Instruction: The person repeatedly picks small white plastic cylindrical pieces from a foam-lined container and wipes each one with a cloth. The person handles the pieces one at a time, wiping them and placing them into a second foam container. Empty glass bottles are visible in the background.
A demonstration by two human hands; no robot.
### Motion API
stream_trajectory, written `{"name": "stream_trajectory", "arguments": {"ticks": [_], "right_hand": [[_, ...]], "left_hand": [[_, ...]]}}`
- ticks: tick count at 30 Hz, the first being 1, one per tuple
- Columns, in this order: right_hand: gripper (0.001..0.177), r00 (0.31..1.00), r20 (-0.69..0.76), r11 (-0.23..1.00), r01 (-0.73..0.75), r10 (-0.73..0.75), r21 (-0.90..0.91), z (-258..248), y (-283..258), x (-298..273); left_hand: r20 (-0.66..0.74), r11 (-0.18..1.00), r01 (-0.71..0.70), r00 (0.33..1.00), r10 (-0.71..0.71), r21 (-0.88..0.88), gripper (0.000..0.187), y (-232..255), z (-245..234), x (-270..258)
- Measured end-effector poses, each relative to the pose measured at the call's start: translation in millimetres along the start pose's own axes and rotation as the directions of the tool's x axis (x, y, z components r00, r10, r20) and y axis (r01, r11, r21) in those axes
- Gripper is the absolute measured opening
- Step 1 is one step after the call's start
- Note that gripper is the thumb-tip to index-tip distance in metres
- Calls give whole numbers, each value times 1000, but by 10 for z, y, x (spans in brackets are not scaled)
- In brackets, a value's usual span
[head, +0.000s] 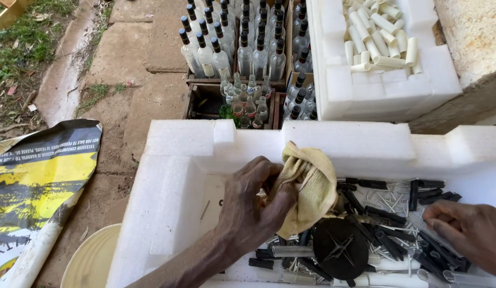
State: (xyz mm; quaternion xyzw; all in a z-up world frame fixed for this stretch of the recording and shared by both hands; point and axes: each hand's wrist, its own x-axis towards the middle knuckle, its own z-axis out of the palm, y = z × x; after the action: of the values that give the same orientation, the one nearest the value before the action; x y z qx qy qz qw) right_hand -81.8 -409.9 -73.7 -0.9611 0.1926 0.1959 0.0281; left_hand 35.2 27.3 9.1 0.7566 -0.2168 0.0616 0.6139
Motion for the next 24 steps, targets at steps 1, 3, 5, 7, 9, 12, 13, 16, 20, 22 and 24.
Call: {"name": "stream_trajectory", "arguments": {"ticks": [1, 3, 5, 7, 9, 12, 13, 16, 20, 22, 24], "right_hand": [[15, 998, 64, 999, 21, -24, 48, -23, -34, -78], [19, 989, 137, 994, 35, -49, 101, -28, -146, -200], [26, 846, 523, 982, 172, -105, -81, -7, -272, -263], [29, 824, 566, 961, 177, -27, -212, -43, -447, -332], [36, 796, 604, 918, 208, 42, -339, 119, -332, -273], [63, 661, 710, 872, 470, -244, -138, 465, 109, -110], [63, 667, 718, 881, 443, -199, -167, 472, 127, -98], [63, 665, 729, 873, 440, -158, -212, 530, 135, -97], [60, 762, 647, 854, 346, -14, -389, 352, -150, -281], [58, 782, 624, 855, 328, -6, -402, 202, -323, -333], [56, 801, 599, 855, 311, 0, -415, 86, -451, -345]], "left_hand": [[11, 999, -9, 1000, 9, 31, 8, -18, 7, 11], [29, 998, -11, 1000, 9, 63, 11, -41, 1, 15], [107, 996, -25, 994, 16, 87, 10, -73, 15, 34], [147, 997, -23, 989, 12, 74, 13, -92, 33, 34], [174, 997, -9, 985, -4, 73, 19, -101, 33, 12], [233, 995, -16, 973, -9, 103, 27, -105, 31, 7], [253, 996, -13, 968, -10, 89, 26, -108, 31, 4], [274, 996, -17, 962, -7, 86, 26, -124, 44, 4], [285, 995, -35, 959, 6, 98, 25, -140, 50, -11], [296, 994, -20, 955, -12, 104, 27, -148, 63, -12], [307, 994, -5, 951, -30, 112, 29, -144, 67, -21]]}}
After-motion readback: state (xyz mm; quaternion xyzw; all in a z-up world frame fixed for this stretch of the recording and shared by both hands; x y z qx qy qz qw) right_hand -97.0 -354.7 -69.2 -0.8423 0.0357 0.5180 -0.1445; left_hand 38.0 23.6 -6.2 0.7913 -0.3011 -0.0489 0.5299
